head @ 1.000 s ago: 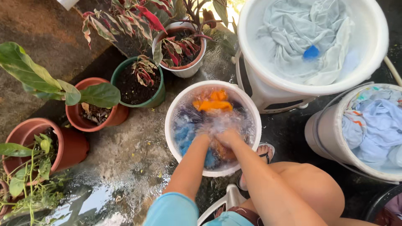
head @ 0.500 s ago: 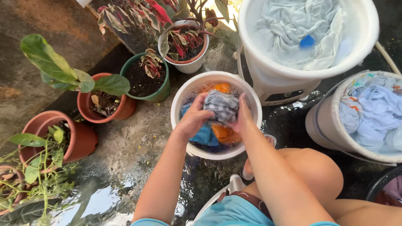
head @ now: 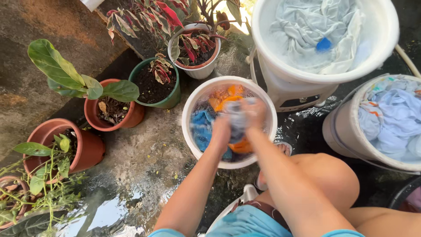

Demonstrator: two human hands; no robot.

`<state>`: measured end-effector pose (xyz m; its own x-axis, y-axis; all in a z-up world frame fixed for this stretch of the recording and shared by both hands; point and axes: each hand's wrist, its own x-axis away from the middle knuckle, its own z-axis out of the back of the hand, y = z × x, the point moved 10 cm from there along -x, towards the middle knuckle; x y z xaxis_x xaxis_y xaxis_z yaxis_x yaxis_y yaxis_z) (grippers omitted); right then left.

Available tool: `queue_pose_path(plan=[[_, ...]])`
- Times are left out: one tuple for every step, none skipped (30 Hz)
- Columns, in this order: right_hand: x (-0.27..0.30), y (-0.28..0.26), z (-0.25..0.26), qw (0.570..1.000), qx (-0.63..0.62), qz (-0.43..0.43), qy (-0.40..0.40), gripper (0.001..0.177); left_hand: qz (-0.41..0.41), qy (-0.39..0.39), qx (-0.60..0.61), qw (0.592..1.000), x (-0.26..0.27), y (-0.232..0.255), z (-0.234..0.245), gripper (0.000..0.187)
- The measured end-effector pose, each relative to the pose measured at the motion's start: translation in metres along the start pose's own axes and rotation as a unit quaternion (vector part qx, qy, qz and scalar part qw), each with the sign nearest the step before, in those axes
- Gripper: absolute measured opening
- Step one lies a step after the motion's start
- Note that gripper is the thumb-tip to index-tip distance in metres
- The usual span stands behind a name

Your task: The person washes clothes by hand in a white bucket of soapy water, dipping them in and scrubbing them together.

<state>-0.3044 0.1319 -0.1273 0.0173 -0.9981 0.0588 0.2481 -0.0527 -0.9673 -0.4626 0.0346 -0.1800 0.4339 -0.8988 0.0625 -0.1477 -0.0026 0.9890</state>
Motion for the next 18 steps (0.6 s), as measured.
queue_pose_path(plan=[[-0.021,0.024,0.021,0.996,0.058,-0.065,0.029,0.035,-0.203,-0.069,-0.280,0.936,0.014,0.045,-0.017,0.037],[-0.038,0.028,0.036,0.986,0.142,-0.061,0.059,0.039,-0.378,-0.132,-0.523,0.752,0.040,0.068,-0.045,0.046],[-0.043,0.030,0.049,0.968,0.229,-0.058,0.085,0.043,-0.247,-0.123,-0.533,0.800,0.031,0.069,-0.023,0.055],[-0.034,0.025,0.052,0.966,0.241,-0.021,0.096,0.042,-0.112,-0.111,-0.533,0.832,0.028,0.067,0.006,0.065],[-0.030,0.012,0.052,0.962,0.248,0.023,0.111,0.042,0.016,-0.094,-0.521,0.848,0.019,0.065,0.028,0.078],[-0.025,-0.004,0.051,0.957,0.254,0.068,0.126,0.042,0.122,-0.187,-0.591,0.775,0.026,0.045,0.027,0.078],[-0.020,0.010,0.036,0.973,0.228,-0.005,0.042,0.052,0.226,-0.280,-0.643,0.676,0.045,0.020,0.031,0.079],[-0.010,0.025,0.014,0.976,0.198,-0.077,-0.044,0.066,0.270,-0.346,-0.655,0.615,0.058,-0.001,0.028,0.076],[0.003,0.017,-0.006,0.954,0.292,-0.019,-0.070,0.077,0.258,-0.357,-0.653,0.616,0.062,-0.017,0.019,0.073],[0.015,0.014,-0.025,0.918,0.382,0.039,-0.099,0.090,0.248,-0.374,-0.651,0.612,0.065,-0.039,0.007,0.071],[0.022,0.025,-0.034,0.908,0.397,0.023,-0.133,0.095,0.231,-0.381,-0.651,0.615,0.056,-0.061,-0.004,0.068],[0.030,0.040,-0.040,0.896,0.412,0.006,-0.168,0.101,0.223,-0.388,-0.650,0.615,0.050,-0.083,-0.012,0.065],[0.037,0.058,-0.046,0.882,0.425,-0.013,-0.203,0.107,0.219,-0.395,-0.650,0.611,0.045,-0.106,-0.016,0.063],[0.036,0.074,-0.049,0.892,0.399,-0.024,-0.213,0.111,0.219,-0.401,-0.651,0.606,0.041,-0.128,-0.018,0.060],[0.031,0.092,-0.050,0.901,0.372,-0.034,-0.222,0.115,0.220,-0.406,-0.652,0.602,0.037,-0.148,-0.017,0.058],[0.025,0.112,-0.051,0.909,0.346,-0.044,-0.230,0.119,0.223,-0.407,-0.653,0.599,0.032,-0.167,-0.017,0.055],[0.020,0.136,-0.055,0.895,0.365,-0.062,-0.249,0.114,0.226,-0.408,-0.653,0.597,0.027,-0.181,-0.014,0.053],[0.016,0.156,-0.059,0.880,0.384,-0.080,-0.268,0.110,0.226,-0.408,-0.654,0.596,0.021,-0.193,-0.010,0.050]])
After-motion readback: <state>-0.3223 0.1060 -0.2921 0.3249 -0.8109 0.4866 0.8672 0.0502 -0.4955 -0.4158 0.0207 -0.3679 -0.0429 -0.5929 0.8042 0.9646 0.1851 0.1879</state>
